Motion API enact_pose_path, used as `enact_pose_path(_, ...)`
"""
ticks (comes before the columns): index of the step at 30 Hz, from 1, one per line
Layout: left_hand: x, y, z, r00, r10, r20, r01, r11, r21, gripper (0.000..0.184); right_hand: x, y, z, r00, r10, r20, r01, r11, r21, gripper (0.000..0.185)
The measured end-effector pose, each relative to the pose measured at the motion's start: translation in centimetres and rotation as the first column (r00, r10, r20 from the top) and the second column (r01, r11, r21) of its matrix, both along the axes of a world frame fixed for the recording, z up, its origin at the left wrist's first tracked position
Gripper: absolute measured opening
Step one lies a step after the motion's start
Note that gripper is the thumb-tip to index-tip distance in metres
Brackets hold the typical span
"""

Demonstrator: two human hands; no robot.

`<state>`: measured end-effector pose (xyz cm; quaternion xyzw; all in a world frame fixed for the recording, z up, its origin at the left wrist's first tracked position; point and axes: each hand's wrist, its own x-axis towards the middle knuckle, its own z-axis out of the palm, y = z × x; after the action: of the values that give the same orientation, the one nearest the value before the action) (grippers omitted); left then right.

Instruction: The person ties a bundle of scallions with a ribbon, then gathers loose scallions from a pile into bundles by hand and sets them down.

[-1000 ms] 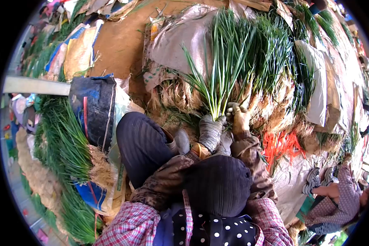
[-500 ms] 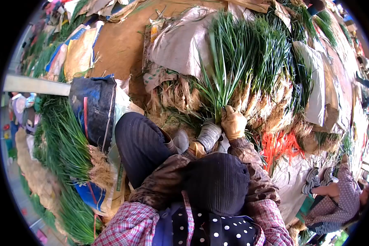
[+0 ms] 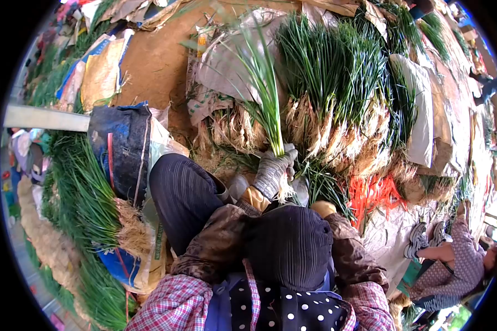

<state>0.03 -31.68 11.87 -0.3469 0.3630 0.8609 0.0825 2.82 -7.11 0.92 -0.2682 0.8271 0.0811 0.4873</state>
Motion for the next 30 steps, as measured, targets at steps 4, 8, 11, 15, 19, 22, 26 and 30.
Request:
enact_pose_path(4,0.3,1.5,-2.7,0.993,-0.07,0.095,0.062,0.995,0.084,0.016,-9.0,-8.4,8.3,0.736,-0.348,-0.581,0.253,0.937,-0.24,0.031)
enact_pose_path(8,0.2,1.9,-2.1,0.956,-0.222,0.191,0.248,0.96,-0.128,0.016,-19.7,-13.9,10.2,0.698,-0.454,-0.553,0.426,0.885,-0.189,0.029)
enact_pose_path(11,-0.1,1.8,-1.3,0.957,-0.223,0.188,0.255,0.953,-0.165,0.018,-25.8,-13.1,8.5,0.953,-0.302,0.028,0.303,0.942,-0.142,0.016)
enact_pose_path(15,-0.2,1.9,-4.2,0.939,-0.315,0.137,0.319,0.65,-0.69,0.019,-16.1,-12.8,10.6,0.663,-0.529,-0.53,0.314,0.839,-0.445,0.014)
enact_pose_path(19,0.1,2.7,-6.5,0.888,-0.448,0.104,0.433,0.739,-0.516,0.027,-8.7,-10.4,11.6,0.768,-0.562,-0.306,0.12,0.596,-0.794,0.019)
enact_pose_path(22,0.7,3.4,-6.5,0.91,-0.4,0.106,0.348,0.601,-0.72,0.03,-6.8,-9.3,11.7,0.507,-0.861,0.054,0.555,0.278,-0.784,0.021)
enact_pose_path(26,0.4,2.6,-3.0,0.976,-0.191,0.102,0.213,0.931,-0.297,0.014,-6.8,-5.4,6.0,0.193,-0.884,0.425,0.866,-0.05,-0.497,0.016)
enact_pose_path(30,-0.5,1.4,-1.0,1.0,-0.014,0.011,0.017,0.955,-0.295,0.016,-7.2,-6.3,6.5,0.986,-0.163,0.029,0.165,0.964,-0.209,0.024)
